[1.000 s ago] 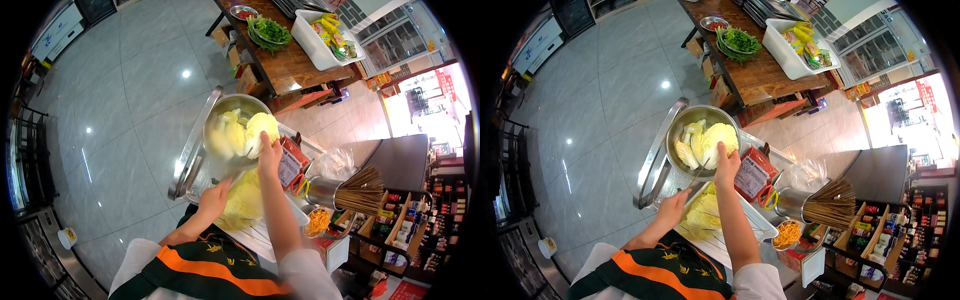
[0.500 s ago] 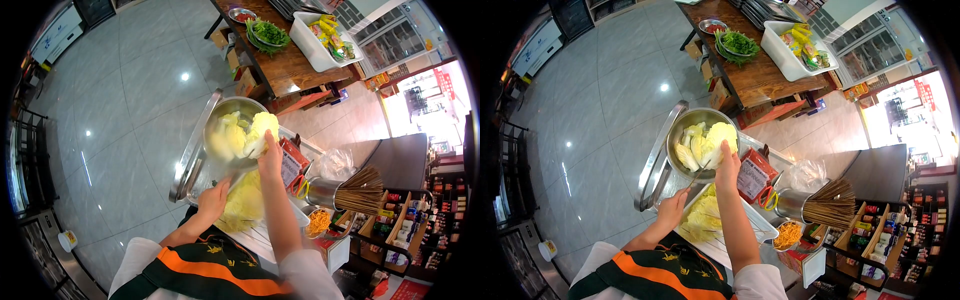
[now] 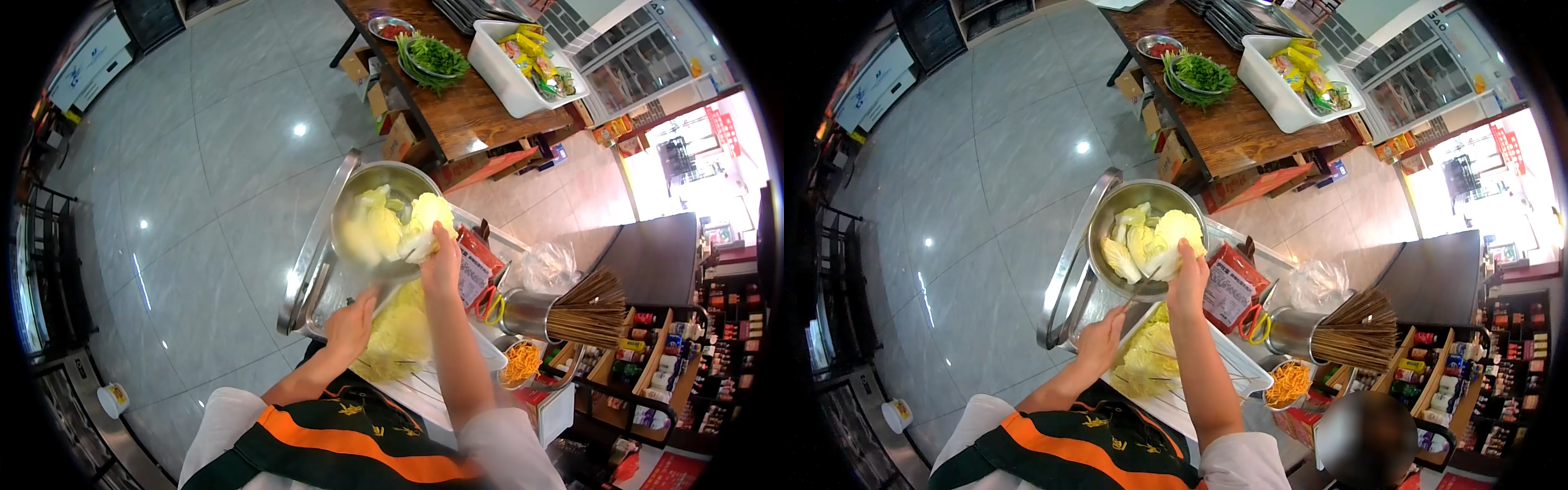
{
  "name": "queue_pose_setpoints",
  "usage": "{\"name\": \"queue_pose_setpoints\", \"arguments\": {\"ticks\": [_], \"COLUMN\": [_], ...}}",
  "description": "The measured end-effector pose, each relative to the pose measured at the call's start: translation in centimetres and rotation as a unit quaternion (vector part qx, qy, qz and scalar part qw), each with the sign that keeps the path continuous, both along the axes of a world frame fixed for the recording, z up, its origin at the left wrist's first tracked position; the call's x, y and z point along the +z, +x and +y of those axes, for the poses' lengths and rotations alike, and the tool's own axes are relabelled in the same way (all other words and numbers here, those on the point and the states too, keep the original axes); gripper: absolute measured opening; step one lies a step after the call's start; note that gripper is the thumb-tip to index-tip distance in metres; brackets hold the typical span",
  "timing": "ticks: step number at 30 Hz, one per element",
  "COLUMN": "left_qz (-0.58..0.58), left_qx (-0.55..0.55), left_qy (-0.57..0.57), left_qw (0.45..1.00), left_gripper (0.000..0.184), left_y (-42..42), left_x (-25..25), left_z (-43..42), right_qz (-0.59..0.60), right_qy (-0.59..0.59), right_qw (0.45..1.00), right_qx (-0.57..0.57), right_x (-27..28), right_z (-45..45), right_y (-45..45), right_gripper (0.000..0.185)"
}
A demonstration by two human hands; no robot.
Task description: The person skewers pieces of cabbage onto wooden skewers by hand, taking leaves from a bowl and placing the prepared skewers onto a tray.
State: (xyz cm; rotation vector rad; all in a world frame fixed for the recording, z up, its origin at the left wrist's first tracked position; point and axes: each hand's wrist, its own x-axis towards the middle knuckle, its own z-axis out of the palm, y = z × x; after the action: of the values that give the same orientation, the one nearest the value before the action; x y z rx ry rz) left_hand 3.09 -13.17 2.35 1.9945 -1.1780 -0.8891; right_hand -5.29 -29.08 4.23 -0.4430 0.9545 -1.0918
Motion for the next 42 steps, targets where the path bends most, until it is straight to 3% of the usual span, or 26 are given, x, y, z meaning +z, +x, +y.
{"name": "queue_pose_setpoints", "arguments": {"ticks": [6,8,11,16,18,20,21,23,25,26,28,32,34,36,38,40,42], "left_qz": [0.026,0.041,0.104,0.169,0.088,0.126,0.101,0.166,0.190,0.158,0.124,0.116,0.111,0.011,-0.036,-0.153,-0.127], "left_qx": [0.001,0.002,0.012,-0.073,-0.122,-0.092,-0.096,-0.043,-0.030,-0.046,-0.062,-0.050,-0.039,-0.064,-0.082,-0.186,-0.222], "left_qy": [-0.001,-0.014,-0.036,-0.058,-0.158,-0.026,-0.041,-0.023,-0.008,-0.015,-0.024,-0.040,-0.063,-0.134,-0.133,-0.222,-0.225], "left_qw": [1.000,0.999,0.994,0.981,0.976,0.987,0.989,0.985,0.981,0.986,0.990,0.991,0.991,0.989,0.987,0.945,0.940], "left_gripper": [0.026,0.027,0.028,0.032,0.035,0.038,0.037,0.037,0.036,0.035,0.034,0.031,0.031,0.028,0.027,0.027,0.028], "left_y": [-0.9,-1.4,-1.6,-1.3,-0.3,1.3,2.3,3.2,3.6,3.6,3.0,0.4,-1.2,-2.1,-4.1,-5.3,-6.3], "left_x": [-0.9,-0.9,-0.6,-1.1,-1.6,-2.4,-2.6,-2.1,-1.7,-2.2,-2.0,-0.7,-1.7,-3.4,-1.0,-0.5,-1.4], "left_z": [-0.4,-0.6,-1.3,-1.3,-0.7,0.0,0.2,0.8,1.1,1.3,1.6,1.4,1.2,0.6,-0.5,-1.9,-2.4], "right_qz": [-0.005,0.070,0.043,0.083,0.033,0.078,0.111,0.144,0.329,0.330,0.344,0.312,0.285,0.291,0.334,0.379,0.496], "right_qy": [-0.008,-0.014,-0.012,-0.034,-0.074,-0.081,-0.068,-0.056,-0.039,-0.036,-0.077,-0.098,-0.042,-0.005,-0.056,-0.121,-0.259], "right_qw": [0.999,0.997,0.999,0.994,0.994,0.982,0.974,0.965,0.868,0.869,0.782,0.807,0.838,0.845,0.767,0.745,0.704], "right_qx": [-0.036,-0.013,-0.006,0.058,0.079,0.151,0.184,0.213,0.371,0.368,0.513,0.492,0.464,0.448,0.544,0.535,0.437], "right_x": [-0.3,-0.4,-0.9,0.8,1.6,3.7,5.0,6.0,6.3,6.0,4.4,1.3,1.4,0.3,-5.5,-7.7,-9.1], "right_z": [1.5,2.5,2.9,0.9,-0.4,-1.0,-0.8,-0.2,1.4,2.4,3.9,4.3,3.1,2.3,0.9,1.6,2.7], "right_y": [-0.3,0.0,-0.2,-2.1,-3.8,-6.5,-7.7,-10.3,-12.7,-13.5,-15.1,-15.8,-15.0,-14.2,-14.5,-14.2,-14.5], "right_gripper": [0.032,0.032,0.031,0.031,0.027,0.026,0.027,0.027,0.029,0.029,0.031,0.035,0.038,0.043,0.047,0.049,0.050]}}
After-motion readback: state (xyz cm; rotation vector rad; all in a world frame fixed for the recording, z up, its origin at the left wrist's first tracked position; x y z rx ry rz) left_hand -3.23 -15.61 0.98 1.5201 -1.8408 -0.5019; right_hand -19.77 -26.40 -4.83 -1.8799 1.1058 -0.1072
